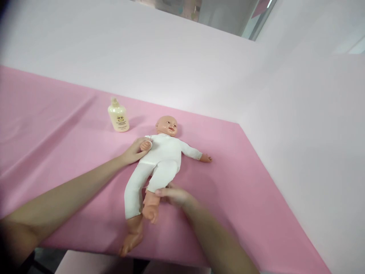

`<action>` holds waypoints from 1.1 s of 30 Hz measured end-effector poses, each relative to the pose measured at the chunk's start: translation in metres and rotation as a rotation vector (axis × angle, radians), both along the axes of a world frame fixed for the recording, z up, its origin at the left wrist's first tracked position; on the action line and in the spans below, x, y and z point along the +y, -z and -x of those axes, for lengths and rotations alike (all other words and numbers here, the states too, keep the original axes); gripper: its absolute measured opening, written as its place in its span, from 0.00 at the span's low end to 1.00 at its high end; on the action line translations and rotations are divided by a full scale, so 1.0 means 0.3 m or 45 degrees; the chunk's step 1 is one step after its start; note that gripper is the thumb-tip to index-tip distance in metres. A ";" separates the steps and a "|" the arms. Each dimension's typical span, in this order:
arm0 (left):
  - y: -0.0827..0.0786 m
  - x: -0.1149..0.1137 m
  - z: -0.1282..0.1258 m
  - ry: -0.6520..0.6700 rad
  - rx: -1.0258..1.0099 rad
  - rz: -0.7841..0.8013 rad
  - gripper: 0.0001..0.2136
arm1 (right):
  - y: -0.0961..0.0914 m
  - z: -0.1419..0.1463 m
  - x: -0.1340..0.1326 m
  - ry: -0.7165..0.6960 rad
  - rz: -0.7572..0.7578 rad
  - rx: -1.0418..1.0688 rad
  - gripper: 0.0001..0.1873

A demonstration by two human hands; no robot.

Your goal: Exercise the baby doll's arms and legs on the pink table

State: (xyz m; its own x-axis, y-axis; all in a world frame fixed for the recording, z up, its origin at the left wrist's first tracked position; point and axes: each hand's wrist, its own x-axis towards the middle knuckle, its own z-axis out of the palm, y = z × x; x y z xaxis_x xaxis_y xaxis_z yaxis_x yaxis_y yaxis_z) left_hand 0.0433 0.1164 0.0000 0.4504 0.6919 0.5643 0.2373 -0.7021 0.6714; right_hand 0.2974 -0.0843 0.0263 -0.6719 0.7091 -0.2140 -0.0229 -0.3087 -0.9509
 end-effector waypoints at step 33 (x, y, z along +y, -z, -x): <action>0.082 0.062 -0.031 -0.307 -0.859 0.683 0.28 | 0.102 -0.034 0.086 -0.753 0.167 0.078 0.35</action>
State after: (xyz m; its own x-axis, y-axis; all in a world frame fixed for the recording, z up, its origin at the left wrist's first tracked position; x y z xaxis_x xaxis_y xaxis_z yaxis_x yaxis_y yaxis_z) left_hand 0.0524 0.1351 -0.0244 -0.0520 0.9719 0.2297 -0.2261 -0.2355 0.9452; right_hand 0.3075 -0.0586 -0.0044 -0.9576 0.1825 -0.2229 0.1348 -0.4000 -0.9066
